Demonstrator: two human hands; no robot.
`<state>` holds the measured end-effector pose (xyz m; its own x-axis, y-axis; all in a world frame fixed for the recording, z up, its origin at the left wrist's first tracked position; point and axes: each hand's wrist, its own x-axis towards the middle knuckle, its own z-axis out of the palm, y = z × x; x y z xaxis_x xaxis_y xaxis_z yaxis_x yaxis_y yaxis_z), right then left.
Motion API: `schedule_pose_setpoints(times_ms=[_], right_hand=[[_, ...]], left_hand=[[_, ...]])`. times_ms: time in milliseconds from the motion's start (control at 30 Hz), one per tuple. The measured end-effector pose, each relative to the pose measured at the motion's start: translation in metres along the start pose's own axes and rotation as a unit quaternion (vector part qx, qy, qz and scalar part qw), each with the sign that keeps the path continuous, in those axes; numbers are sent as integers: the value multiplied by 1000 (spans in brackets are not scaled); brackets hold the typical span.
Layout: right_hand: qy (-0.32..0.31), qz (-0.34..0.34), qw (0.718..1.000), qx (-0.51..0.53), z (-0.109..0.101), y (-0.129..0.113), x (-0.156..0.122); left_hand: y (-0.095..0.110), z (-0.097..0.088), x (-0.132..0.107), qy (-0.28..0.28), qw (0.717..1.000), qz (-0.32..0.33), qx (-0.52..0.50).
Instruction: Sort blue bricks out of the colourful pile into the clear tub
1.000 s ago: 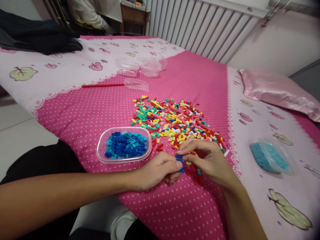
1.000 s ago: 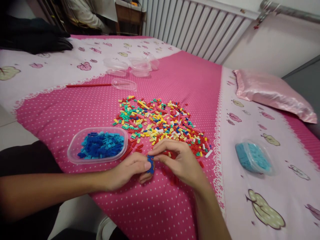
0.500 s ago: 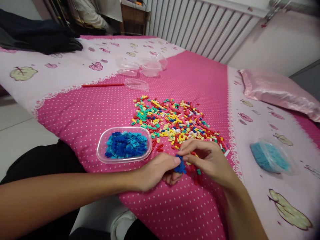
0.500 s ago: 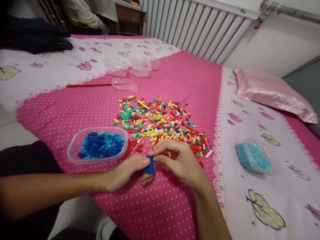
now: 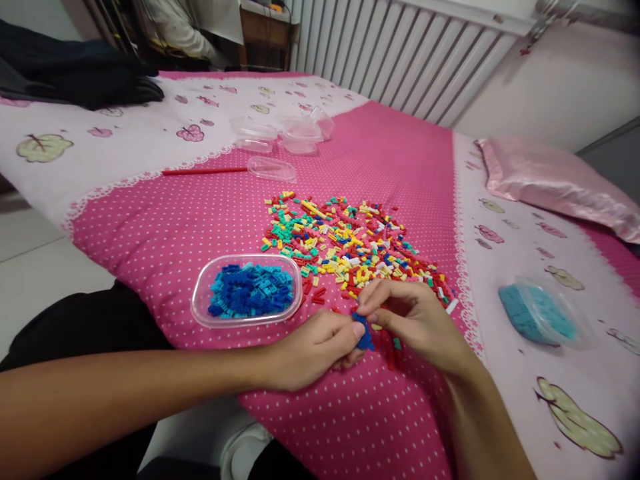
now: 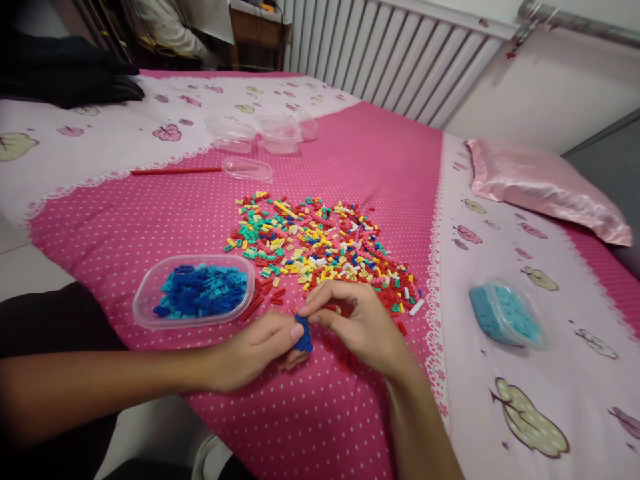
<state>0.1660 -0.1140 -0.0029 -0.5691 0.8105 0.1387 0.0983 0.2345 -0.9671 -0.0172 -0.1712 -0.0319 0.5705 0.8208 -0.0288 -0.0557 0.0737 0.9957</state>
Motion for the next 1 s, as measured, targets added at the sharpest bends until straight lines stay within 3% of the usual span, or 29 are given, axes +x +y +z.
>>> schedule_pose_setpoints(times_ms=[400, 700, 1000], right_hand=[[-42, 24, 999, 7, -3, 1, 1], [-30, 63, 997, -23, -6, -1, -1], [-63, 40, 997, -31, -6, -2, -1]], left_hand=[[0, -2, 2, 8, 996, 9, 88], [1, 0, 3, 43, 998, 1, 48], [-4, -2, 5, 36, 999, -16, -15]])
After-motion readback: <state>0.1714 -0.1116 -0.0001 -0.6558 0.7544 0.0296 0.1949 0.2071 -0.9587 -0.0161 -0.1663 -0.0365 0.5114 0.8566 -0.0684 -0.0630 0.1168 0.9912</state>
